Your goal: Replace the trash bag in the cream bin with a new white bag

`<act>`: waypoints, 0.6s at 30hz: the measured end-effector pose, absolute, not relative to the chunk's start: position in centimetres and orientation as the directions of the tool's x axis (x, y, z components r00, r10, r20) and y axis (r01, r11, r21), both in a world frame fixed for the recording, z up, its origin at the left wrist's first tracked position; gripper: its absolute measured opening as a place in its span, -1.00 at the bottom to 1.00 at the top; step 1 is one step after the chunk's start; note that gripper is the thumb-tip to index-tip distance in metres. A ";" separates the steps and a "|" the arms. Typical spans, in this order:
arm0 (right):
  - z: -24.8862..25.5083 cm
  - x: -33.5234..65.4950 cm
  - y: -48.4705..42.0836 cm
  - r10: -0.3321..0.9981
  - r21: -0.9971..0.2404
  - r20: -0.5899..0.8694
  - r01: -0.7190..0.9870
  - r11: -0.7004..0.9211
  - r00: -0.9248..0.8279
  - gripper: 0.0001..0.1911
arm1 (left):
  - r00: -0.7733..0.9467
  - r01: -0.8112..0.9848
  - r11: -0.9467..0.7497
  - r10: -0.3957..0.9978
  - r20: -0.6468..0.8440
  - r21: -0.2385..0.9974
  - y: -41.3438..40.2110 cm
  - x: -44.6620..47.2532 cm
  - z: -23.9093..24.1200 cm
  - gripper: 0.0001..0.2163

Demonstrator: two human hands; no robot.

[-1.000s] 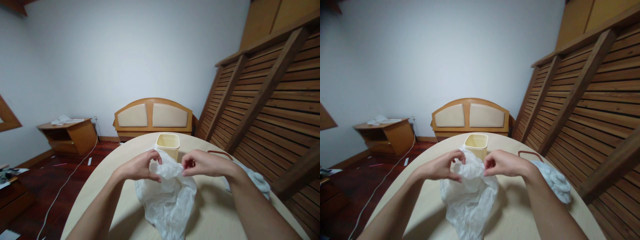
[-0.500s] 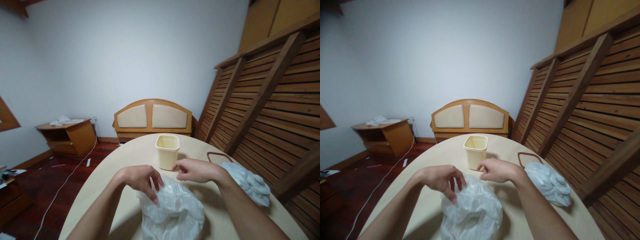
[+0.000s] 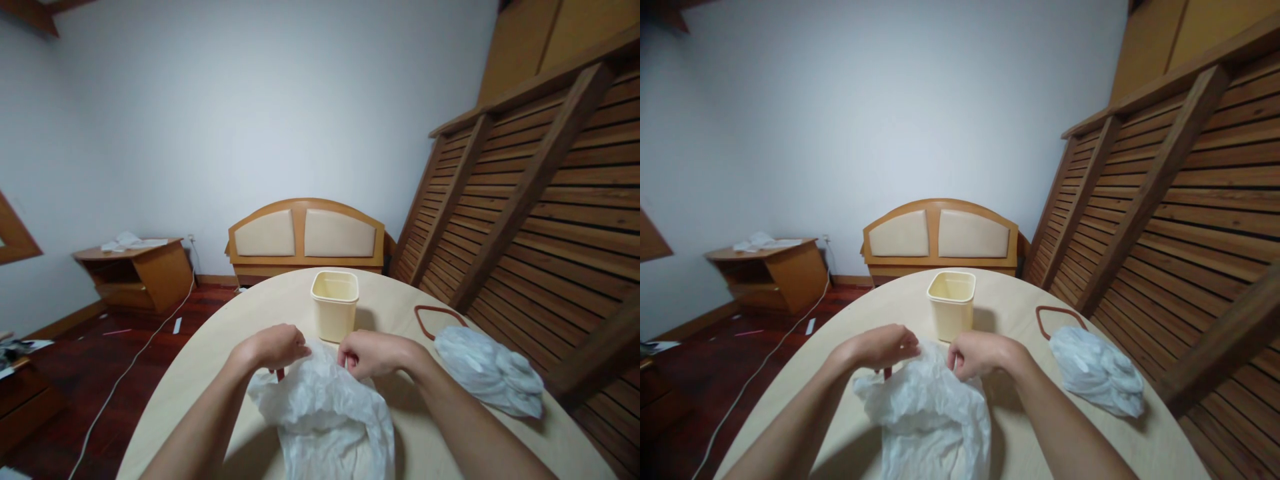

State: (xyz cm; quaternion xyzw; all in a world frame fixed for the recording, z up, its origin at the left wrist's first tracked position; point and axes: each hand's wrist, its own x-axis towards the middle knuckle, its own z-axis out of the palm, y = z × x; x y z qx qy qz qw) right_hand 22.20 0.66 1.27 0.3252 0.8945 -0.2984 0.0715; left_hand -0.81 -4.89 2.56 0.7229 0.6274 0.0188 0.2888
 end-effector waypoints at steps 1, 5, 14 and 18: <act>1.4 22.4 0.7 0.554 -0.495 -0.303 0.624 0.604 -0.776 -0.68 | 0.240 0.890 -0.095 0.929 -0.282 0.446 -4.9 -0.8 2.6 -0.68; 2.5 23.3 0.9 0.673 -0.501 -0.151 0.643 0.580 -0.724 -0.63 | 0.369 0.796 -0.322 0.929 0.011 0.512 -5.3 -0.7 4.0 -0.70; 4.3 25.3 1.2 0.633 -0.670 -0.014 0.477 0.569 -0.774 -0.30 | 0.392 0.481 -0.509 0.853 0.344 0.714 -6.3 0.4 6.5 -0.83; 4.4 25.5 1.4 0.632 -0.668 -0.045 0.494 0.557 -0.773 -0.64 | 0.336 0.418 -0.560 0.827 0.451 0.715 -6.1 0.0 6.4 -0.83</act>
